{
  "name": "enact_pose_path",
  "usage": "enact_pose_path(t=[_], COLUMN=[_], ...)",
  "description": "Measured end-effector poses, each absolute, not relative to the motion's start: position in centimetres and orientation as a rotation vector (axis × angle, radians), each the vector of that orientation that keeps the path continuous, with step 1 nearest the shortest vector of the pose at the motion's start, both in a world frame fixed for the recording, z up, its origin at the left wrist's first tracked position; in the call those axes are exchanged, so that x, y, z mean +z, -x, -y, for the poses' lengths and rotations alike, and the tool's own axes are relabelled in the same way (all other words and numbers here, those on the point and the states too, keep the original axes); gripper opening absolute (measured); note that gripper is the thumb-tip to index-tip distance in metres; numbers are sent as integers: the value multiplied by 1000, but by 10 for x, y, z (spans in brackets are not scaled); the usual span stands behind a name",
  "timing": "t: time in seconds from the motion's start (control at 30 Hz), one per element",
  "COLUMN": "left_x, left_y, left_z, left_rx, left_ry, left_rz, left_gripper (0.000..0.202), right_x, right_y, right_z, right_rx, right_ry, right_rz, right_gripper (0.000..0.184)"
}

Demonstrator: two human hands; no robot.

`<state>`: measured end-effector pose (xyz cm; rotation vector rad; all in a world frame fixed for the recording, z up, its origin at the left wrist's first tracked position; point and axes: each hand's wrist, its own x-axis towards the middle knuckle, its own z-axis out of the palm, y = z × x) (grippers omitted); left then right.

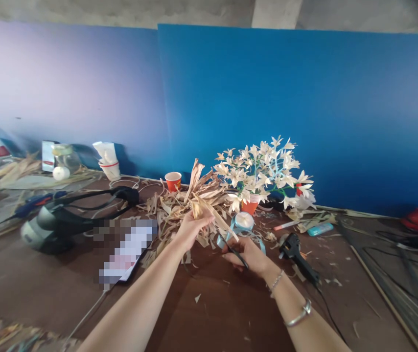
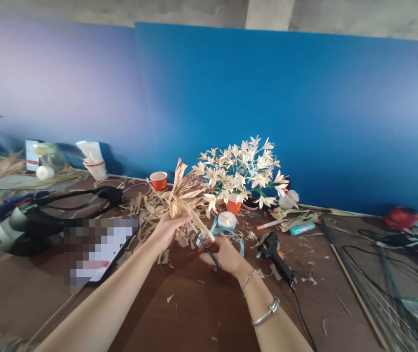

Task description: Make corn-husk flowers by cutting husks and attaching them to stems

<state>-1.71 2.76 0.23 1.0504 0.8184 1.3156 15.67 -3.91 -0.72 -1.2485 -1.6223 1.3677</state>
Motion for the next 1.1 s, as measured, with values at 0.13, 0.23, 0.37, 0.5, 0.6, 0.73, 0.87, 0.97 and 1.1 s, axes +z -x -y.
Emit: enact_pose_path(t=[0.13, 0.23, 0.37, 0.5, 0.6, 0.73, 0.87, 0.97, 1.1], left_x=[3, 3, 2, -1, -2, -2, 0, 1, 0], left_y=[18, 18, 19, 19, 20, 21, 21, 21, 22], left_z=[-27, -28, -29, -29, -30, -31, -31, -30, -30], left_rx=[1310, 1302, 1281, 1273, 1273, 1255, 1250, 1239, 1239], left_ry=[-1066, -1092, -1098, -1107, -1107, -1109, -1107, -1108, -1101], left_rz=[-858, -847, -830, -858, -849, -846, -816, -808, -822], left_gripper=[20, 19, 18, 21, 21, 19, 18, 18, 19], right_x=[-10, -12, -16, -18, -18, -21, -23, -24, -23], right_y=[-157, -158, -160, -162, -162, -164, -165, -165, -165], right_z=[38, 37, 34, 32, 31, 31, 31, 31, 31], right_rx=[1291, 1255, 1229, 1209, 1220, 1223, 1212, 1198, 1192], right_ry=[1276, 1242, 1242, 1239, 1225, 1230, 1228, 1225, 1236], right_rz=[1633, 1665, 1672, 1696, 1695, 1699, 1726, 1737, 1753], right_gripper=[19, 17, 18, 18, 17, 16, 15, 14, 14])
